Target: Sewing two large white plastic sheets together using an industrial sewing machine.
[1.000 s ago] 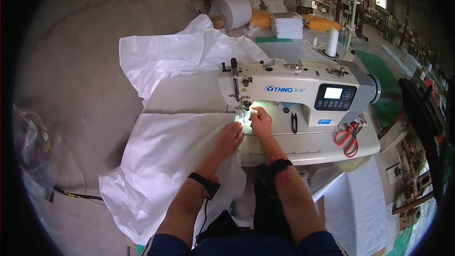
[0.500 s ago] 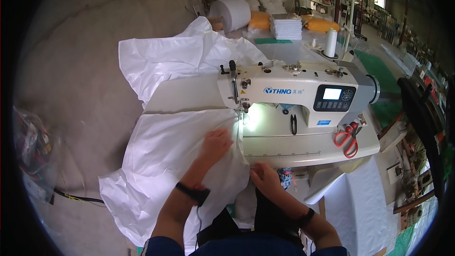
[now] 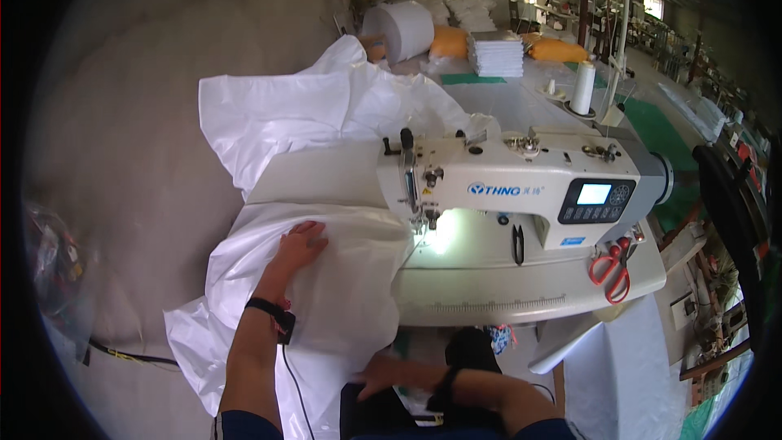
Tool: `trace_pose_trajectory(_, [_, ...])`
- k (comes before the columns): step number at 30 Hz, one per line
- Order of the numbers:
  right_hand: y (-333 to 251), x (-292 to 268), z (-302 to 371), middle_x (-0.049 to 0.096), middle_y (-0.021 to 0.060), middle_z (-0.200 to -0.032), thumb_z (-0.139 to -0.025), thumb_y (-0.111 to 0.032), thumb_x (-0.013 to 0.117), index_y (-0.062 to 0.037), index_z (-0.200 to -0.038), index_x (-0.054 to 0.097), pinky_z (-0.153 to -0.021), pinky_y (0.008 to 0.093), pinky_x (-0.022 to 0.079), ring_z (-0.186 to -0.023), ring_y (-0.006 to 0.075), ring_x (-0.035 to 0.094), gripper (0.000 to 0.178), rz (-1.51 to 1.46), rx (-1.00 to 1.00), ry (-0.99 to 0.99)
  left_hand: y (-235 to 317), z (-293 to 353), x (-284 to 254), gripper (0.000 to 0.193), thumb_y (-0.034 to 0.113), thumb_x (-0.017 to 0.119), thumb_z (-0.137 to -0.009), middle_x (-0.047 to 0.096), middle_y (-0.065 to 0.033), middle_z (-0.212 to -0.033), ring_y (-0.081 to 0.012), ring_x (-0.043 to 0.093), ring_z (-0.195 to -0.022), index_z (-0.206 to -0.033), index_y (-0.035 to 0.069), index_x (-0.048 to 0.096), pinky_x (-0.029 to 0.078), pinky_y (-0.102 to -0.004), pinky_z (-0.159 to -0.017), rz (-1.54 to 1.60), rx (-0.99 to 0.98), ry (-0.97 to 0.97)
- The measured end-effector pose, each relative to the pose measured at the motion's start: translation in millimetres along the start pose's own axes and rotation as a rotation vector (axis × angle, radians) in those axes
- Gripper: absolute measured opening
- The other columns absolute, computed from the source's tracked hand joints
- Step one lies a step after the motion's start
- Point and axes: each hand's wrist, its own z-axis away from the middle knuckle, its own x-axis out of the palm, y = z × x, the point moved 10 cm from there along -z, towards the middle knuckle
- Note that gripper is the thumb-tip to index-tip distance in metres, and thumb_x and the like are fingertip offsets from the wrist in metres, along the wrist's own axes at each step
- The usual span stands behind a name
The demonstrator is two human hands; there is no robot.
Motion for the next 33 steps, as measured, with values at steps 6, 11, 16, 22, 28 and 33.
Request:
trace_pose_trajectory(6, [-69,54,-46,0.06,0.0192,-0.117,-0.077,-0.054,0.066,0.0009,-0.123,0.053,-0.094,0.0363,0.043,-0.11,0.0281,0.056,0.073,-0.719,0.059,-0.4,6,-56,18,0.053,0.045,0.05,-0.091,0.036,-0.0025,-0.146,-0.0245,0.027,-0.138,-0.139,0.024,0.042,0.019,-0.0646,-0.106,-0.082,0.111,-0.189])
trace_pose_trajectory(11, [-56,71,-12,0.059,0.0159,-0.119,-0.078,-0.053,0.068,0.0001,-0.129,0.049,-0.092,0.0339,0.046,-0.108,0.0242,0.057,0.076,-0.666,0.149,-0.618,3,-21,18,0.051,0.042,0.045,-0.093,0.036,-0.0024,-0.146,-0.0235,0.027,-0.138,-0.14,0.024,0.04,0.017,-0.06,-0.109,-0.206,0.183,-0.05])
trace_pose_trajectory(16, [-26,15,23,0.061,0.0092,-0.116,-0.085,-0.028,0.069,0.0006,-0.126,0.049,-0.095,0.0308,0.043,-0.105,0.0185,0.058,0.053,-1.074,0.166,0.201,6,17,-8,0.05,0.043,0.044,-0.092,0.04,-0.0024,-0.143,-0.0243,0.035,-0.132,-0.137,0.021,0.043,0.021,-0.0545,-0.109,-0.224,0.187,-0.026])
trace_pose_trajectory(22, [-5,46,61,0.064,0.0081,-0.105,-0.092,-0.034,0.059,0.0007,-0.112,0.061,-0.084,0.0307,0.051,-0.092,0.018,0.063,0.04,-1.317,0.635,0.555,95,85,-57,0.039,0.033,0.056,-0.088,0.053,-0.0082,-0.129,-0.0275,0.05,-0.117,-0.122,0.015,0.055,0.036,-0.0539,-0.098,-0.314,0.149,0.157])
trace_pose_trajectory(28, [-43,62,91,0.064,0.0138,-0.103,-0.093,-0.033,0.057,0.0051,-0.114,0.057,-0.083,0.0351,0.054,-0.09,0.0237,0.066,0.044,-1.379,0.679,0.361,210,241,-35,0.04,0.022,0.066,-0.079,0.058,-0.0115,-0.106,-0.0312,0.054,-0.1,-0.115,0.008,0.056,0.042,-0.0451,-0.087,-0.089,0.088,0.255])
trace_pose_trajectory(33, [-54,71,109,0.065,0.0195,-0.095,-0.094,-0.032,0.052,0.0085,-0.115,0.051,-0.071,0.0376,0.058,-0.077,0.0306,0.069,0.046,-1.495,0.813,0.46,143,335,19,0.045,0.013,0.06,-0.076,0.056,-0.0122,-0.104,-0.0301,0.053,-0.098,-0.12,0.005,0.052,0.042,-0.0443,-0.083,-0.118,-0.061,0.373])
